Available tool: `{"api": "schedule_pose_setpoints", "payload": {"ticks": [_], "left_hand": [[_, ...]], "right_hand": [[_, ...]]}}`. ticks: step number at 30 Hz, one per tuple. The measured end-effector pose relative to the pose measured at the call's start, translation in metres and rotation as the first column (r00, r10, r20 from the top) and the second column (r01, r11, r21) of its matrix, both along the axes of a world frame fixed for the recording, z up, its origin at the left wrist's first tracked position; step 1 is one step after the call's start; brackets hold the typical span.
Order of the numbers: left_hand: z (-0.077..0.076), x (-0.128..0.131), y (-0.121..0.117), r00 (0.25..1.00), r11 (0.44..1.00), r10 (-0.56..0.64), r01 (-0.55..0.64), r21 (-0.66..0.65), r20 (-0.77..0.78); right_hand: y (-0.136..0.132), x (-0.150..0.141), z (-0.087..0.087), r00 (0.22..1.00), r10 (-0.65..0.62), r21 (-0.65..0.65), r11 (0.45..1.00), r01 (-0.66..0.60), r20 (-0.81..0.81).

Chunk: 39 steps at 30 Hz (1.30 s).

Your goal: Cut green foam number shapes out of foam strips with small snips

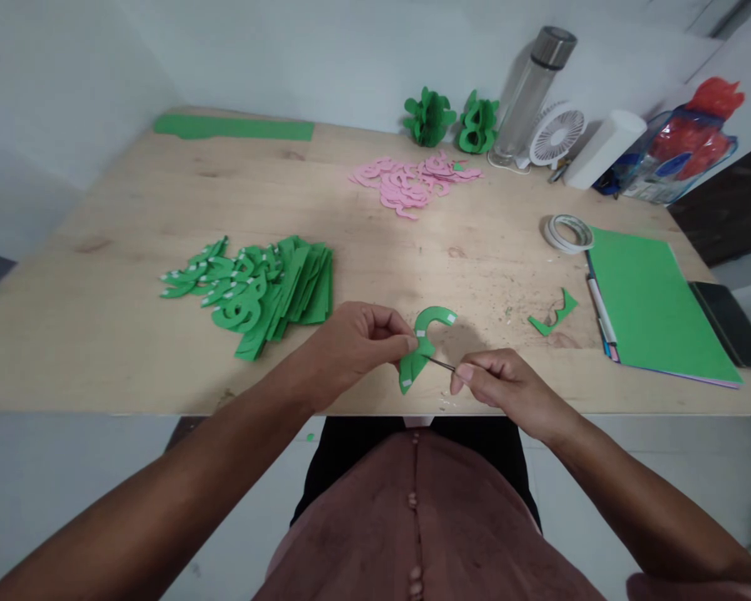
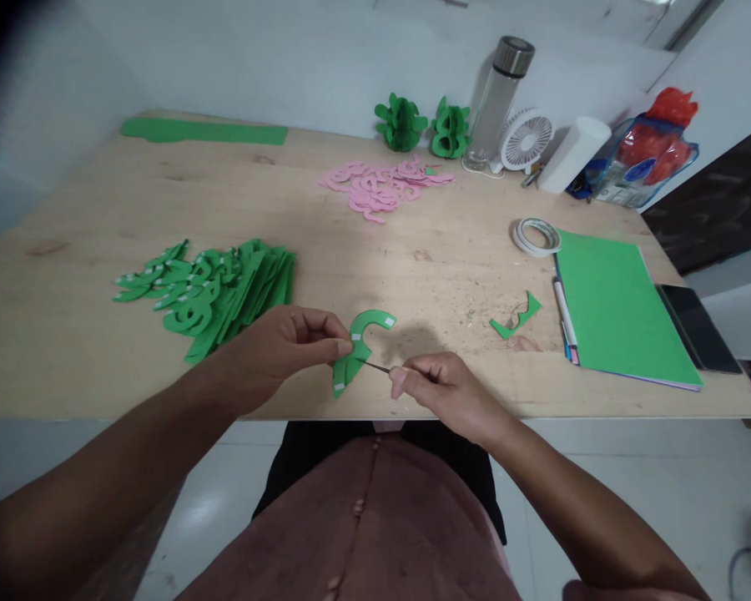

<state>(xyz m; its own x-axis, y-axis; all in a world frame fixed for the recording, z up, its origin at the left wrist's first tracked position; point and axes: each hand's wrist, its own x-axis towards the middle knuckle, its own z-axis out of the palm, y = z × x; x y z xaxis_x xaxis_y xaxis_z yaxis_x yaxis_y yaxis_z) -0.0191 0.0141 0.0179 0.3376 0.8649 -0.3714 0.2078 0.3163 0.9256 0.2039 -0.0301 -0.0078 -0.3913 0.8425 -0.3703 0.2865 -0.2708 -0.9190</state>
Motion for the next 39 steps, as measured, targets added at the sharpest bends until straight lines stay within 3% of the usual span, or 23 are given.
{"api": "schedule_pose_setpoints", "payload": {"ticks": [8, 39], "left_hand": [[0.0006, 0.0008, -0.0004, 1.0, 1.0, 0.012, -0.012, -0.008, 0.01], [0.0012, -0.0008, 0.0, 0.999, 0.999, -0.033, 0.033, -0.006, 0.0]], "right_hand": [[-0.0005, 0.0013, -0.0025, 0.999, -0.006, -0.061, 0.998, 0.003, -0.048], [0.0011, 0.0015, -0.0055, 0.999, 0.013, -0.04, 0.999, -0.015, -0.05]]}}
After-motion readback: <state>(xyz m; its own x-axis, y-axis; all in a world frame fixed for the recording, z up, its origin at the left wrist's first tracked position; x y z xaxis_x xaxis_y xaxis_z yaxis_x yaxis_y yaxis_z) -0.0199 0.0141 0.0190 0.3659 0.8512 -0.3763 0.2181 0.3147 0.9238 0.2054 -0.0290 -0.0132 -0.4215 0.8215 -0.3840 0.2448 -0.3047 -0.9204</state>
